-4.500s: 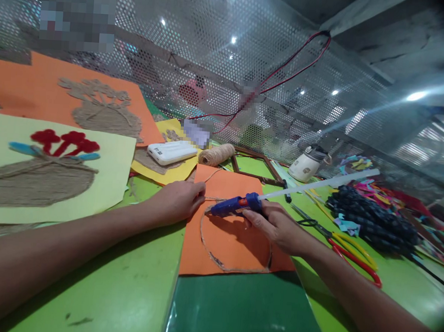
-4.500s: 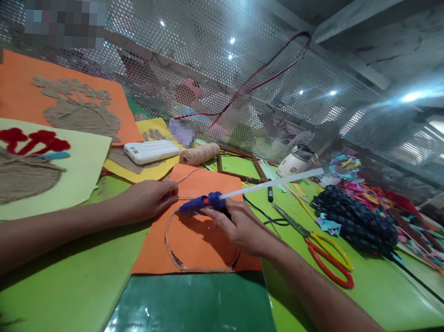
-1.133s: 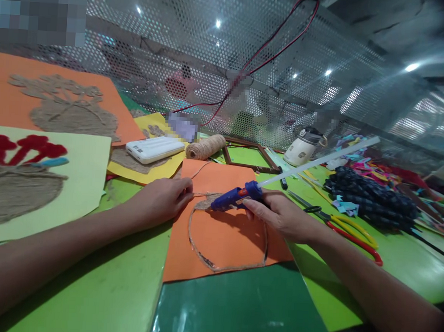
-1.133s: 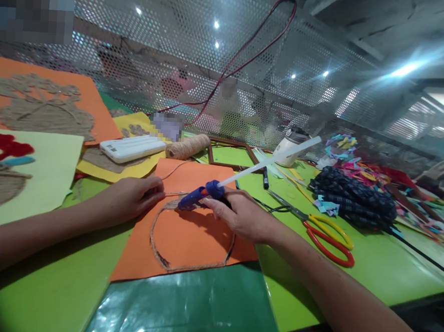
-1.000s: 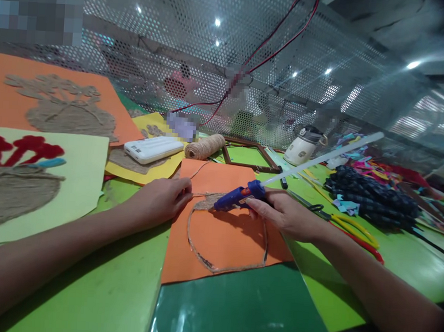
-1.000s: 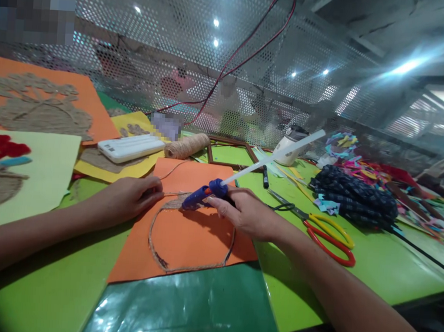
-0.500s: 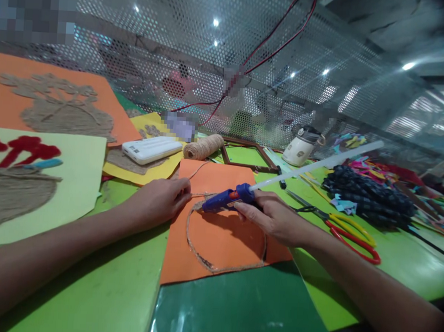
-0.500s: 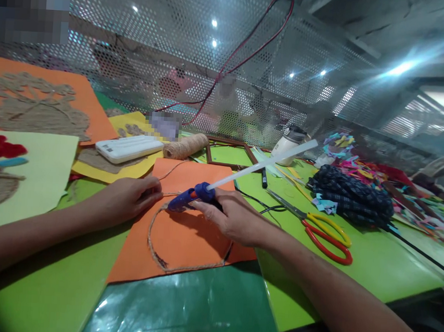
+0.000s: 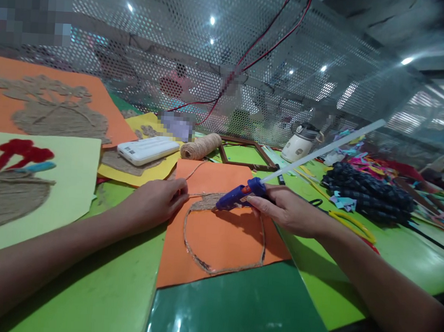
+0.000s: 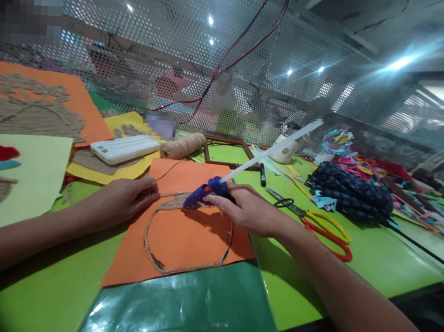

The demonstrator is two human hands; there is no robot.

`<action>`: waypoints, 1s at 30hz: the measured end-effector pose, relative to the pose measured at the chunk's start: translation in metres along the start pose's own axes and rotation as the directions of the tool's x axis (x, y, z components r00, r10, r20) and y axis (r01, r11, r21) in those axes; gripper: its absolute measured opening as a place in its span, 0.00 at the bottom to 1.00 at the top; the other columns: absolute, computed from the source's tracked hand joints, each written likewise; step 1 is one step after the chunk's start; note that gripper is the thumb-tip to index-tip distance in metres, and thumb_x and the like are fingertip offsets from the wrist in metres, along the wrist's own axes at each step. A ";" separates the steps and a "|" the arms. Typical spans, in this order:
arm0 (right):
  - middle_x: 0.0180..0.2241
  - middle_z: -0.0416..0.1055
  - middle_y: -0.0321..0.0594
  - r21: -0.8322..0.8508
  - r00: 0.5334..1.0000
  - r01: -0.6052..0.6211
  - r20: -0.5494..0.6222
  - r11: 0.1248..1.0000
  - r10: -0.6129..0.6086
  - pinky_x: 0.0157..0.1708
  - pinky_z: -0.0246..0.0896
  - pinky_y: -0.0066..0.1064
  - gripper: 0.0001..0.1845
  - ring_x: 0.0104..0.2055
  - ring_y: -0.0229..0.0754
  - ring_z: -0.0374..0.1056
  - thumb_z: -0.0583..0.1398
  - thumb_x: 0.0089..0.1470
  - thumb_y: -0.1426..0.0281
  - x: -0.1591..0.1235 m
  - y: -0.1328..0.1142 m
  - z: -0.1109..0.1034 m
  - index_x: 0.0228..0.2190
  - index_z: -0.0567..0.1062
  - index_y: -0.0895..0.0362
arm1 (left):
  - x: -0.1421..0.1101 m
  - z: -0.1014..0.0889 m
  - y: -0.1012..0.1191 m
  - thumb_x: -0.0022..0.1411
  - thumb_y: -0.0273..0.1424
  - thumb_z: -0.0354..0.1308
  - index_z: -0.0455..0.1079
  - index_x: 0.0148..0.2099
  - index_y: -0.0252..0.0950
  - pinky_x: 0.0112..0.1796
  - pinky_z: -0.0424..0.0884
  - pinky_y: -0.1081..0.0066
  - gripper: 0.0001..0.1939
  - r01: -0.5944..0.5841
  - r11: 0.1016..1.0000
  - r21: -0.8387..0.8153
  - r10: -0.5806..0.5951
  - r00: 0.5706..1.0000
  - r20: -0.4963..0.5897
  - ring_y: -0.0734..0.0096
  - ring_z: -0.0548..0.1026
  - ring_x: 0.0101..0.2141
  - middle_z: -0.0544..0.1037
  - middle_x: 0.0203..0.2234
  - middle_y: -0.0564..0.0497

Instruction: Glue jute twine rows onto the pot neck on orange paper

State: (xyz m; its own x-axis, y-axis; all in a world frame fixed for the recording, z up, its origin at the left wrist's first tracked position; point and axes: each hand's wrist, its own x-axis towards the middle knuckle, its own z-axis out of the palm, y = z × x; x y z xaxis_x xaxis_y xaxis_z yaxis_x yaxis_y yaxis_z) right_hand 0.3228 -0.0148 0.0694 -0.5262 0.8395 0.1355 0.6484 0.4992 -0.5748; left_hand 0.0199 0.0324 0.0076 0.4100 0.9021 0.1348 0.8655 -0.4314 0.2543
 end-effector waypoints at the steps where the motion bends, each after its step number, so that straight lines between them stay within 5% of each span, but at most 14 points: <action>1: 0.27 0.69 0.37 -0.003 1.000 0.007 -0.008 1.000 -0.007 0.33 0.59 0.34 0.22 0.31 0.42 0.64 0.55 0.69 0.55 0.000 -0.001 0.000 0.27 0.71 0.53 | 0.000 0.000 0.000 0.70 0.41 0.47 0.70 0.39 0.40 0.31 0.64 0.67 0.14 -0.003 1.000 -0.004 0.003 1.000 0.001 0.59 0.78 0.30 0.81 0.29 0.45; 14: 0.34 0.77 0.42 -0.033 0.999 0.020 -0.030 0.999 -0.021 0.42 0.64 0.35 0.20 0.39 0.47 0.71 0.56 0.71 0.57 0.001 -0.004 0.010 0.38 0.83 0.56 | 0.001 0.001 -0.002 0.69 0.43 0.47 0.69 0.37 0.41 0.30 0.63 0.66 0.15 -0.010 1.000 -0.019 0.009 1.000 -0.017 0.59 0.77 0.27 0.79 0.27 0.47; 30: 0.29 0.72 0.38 -0.001 0.999 0.024 -0.021 1.000 -0.024 0.36 0.60 0.32 0.21 0.32 0.42 0.65 0.56 0.70 0.58 0.002 0.000 0.004 0.32 0.80 0.56 | 0.002 0.002 -0.003 0.70 0.44 0.44 0.67 0.39 0.41 0.32 0.62 0.65 0.16 -0.019 1.000 -0.009 0.019 1.000 0.007 0.57 0.77 0.30 0.79 0.29 0.45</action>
State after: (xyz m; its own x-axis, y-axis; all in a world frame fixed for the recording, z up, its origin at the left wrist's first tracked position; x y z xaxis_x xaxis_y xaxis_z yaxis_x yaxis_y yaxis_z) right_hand 0.3198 -0.0144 0.0669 -0.5302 0.8314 0.1661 0.6363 0.5197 -0.5702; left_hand 0.0192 0.0354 0.0049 0.4288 0.8936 0.1331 0.8547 -0.4489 0.2607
